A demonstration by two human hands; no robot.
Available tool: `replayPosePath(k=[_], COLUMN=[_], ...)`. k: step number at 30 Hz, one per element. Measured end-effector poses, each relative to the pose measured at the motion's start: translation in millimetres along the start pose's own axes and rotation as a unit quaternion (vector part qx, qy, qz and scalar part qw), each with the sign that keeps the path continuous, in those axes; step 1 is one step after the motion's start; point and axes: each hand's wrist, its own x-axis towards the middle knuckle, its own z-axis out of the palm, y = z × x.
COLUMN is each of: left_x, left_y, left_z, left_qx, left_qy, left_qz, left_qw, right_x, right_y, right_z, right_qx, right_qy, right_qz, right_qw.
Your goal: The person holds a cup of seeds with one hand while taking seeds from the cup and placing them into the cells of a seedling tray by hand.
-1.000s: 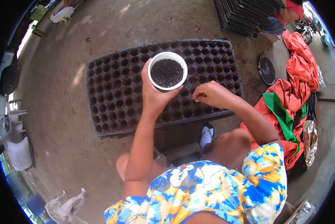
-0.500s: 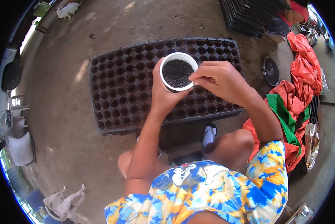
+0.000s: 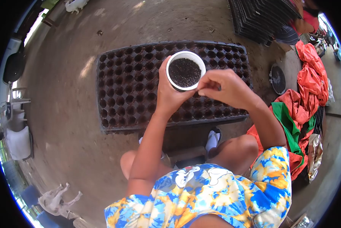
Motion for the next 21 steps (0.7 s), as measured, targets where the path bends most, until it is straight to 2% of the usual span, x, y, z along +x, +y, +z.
replayPosePath(k=[2, 5, 12, 15, 18, 21], left_x=[3, 5, 5, 5, 5, 5], left_y=[-8, -5, -4, -4, 0, 0], left_z=[-6, -6, -6, -6, -6, -6], left_qx=[0.015, -0.060, -0.046, -0.042, -0.044, -0.042], left_qy=[0.015, 0.025, 0.021, 0.023, 0.018, 0.012], left_qz=[0.014, -0.015, 0.008, 0.010, 0.002, -0.001], left_qw=[1.000, 0.998, 0.999, 0.999, 0.999, 0.999], right_x=[-10, -15, -26, -40, -53, -56], right_y=[21, 62, 74, 69, 79, 80], right_z=[15, 39, 37, 32, 35, 35], right_qx=[-0.013, -0.032, 0.000, -0.081, -0.122, -0.140], right_qy=[-0.031, -0.046, -0.046, -0.100, -0.093, -0.085], right_qz=[0.042, 0.074, 0.144, 0.111, 0.068, 0.065], right_qw=[0.999, 0.996, 0.988, 0.986, 0.986, 0.984])
